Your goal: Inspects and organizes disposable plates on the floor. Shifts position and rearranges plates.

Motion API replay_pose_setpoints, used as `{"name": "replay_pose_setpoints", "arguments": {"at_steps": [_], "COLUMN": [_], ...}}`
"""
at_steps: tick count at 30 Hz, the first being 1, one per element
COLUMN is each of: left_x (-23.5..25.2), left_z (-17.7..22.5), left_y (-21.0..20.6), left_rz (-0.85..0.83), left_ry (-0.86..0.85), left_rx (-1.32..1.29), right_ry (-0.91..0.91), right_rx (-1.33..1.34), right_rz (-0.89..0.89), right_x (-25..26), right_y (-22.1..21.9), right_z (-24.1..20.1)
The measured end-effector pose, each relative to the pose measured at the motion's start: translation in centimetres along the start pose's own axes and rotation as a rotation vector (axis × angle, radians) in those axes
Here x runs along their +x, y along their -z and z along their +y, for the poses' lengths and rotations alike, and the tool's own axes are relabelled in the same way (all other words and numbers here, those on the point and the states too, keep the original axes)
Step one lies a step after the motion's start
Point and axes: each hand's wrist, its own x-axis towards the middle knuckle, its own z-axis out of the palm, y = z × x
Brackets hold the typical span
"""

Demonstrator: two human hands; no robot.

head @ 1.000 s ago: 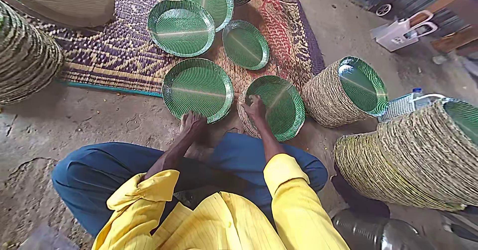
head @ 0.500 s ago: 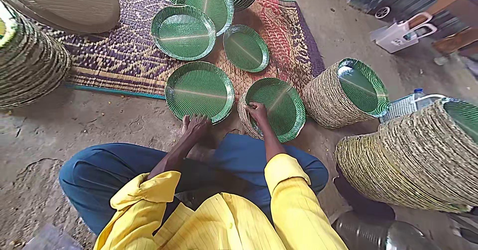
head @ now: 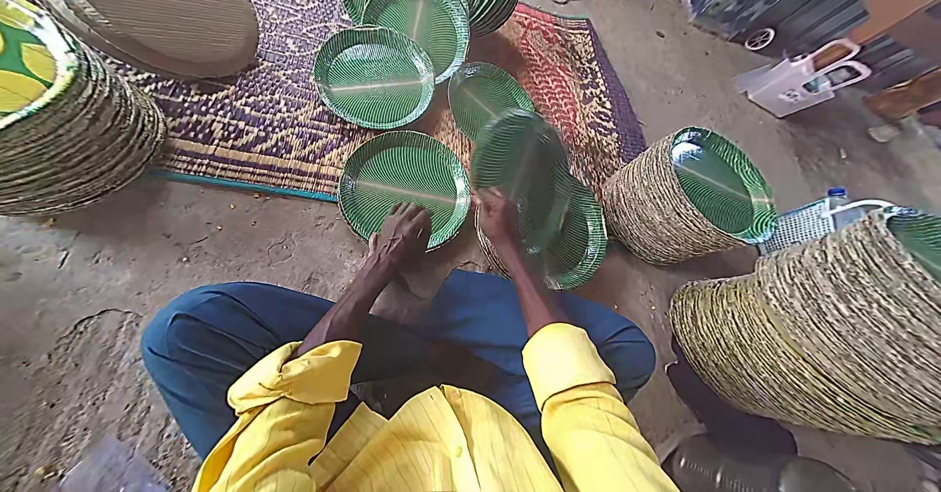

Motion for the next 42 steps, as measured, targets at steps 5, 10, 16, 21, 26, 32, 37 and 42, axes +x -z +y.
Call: {"name": "replay_pose_setpoints", "arguments": {"at_steps": [5,10,16,21,26,32,37,42], "left_x": [0.4,0.0,0.4,0.3,0.1,-0.9,-0.5,-0.2], "left_z": [-0.4,-1.0,0.1,0.3,-0.1,0.1,0.0,0.2], "left_y": [0.9,-0.3,-1.6,-1.0,-1.4,-2.8,-1.5,0.0], "left_rz": [0.164,-0.743,-0.944,-0.831,-0.725,-0.858,-0.715,0.075], "left_ry": [-0.074,0.359,0.305,0.277,0.244,0.25,0.255,0.143], "left_rx": [0.101,0.263,0.21,0.158,0.131,0.156,0.018,-0.125], "right_ry": [0.185,0.143,-0.37,-0.679,-0.667,-0.715,-0.683,-0.128], "right_rx": [-0.023,-0.054,-0.128,-0.085,0.057,0.026,-0.024,0.025], "right_rz": [-0.628,-0.75,-0.178,-0.338,-0.269,-0.214,-0.095,0.107], "right_x": [-0.9,-1.6,-0.4,-0.5,-0.6,-0.5,0.6,0.6], "right_y": [-7.4,-7.2,-0.7,-0.6,-0.9,-0.2,1.2,-0.1], "right_z": [-3.7,-2.8,3.3,5.8,6.8,6.7,4.8,2.0]}}
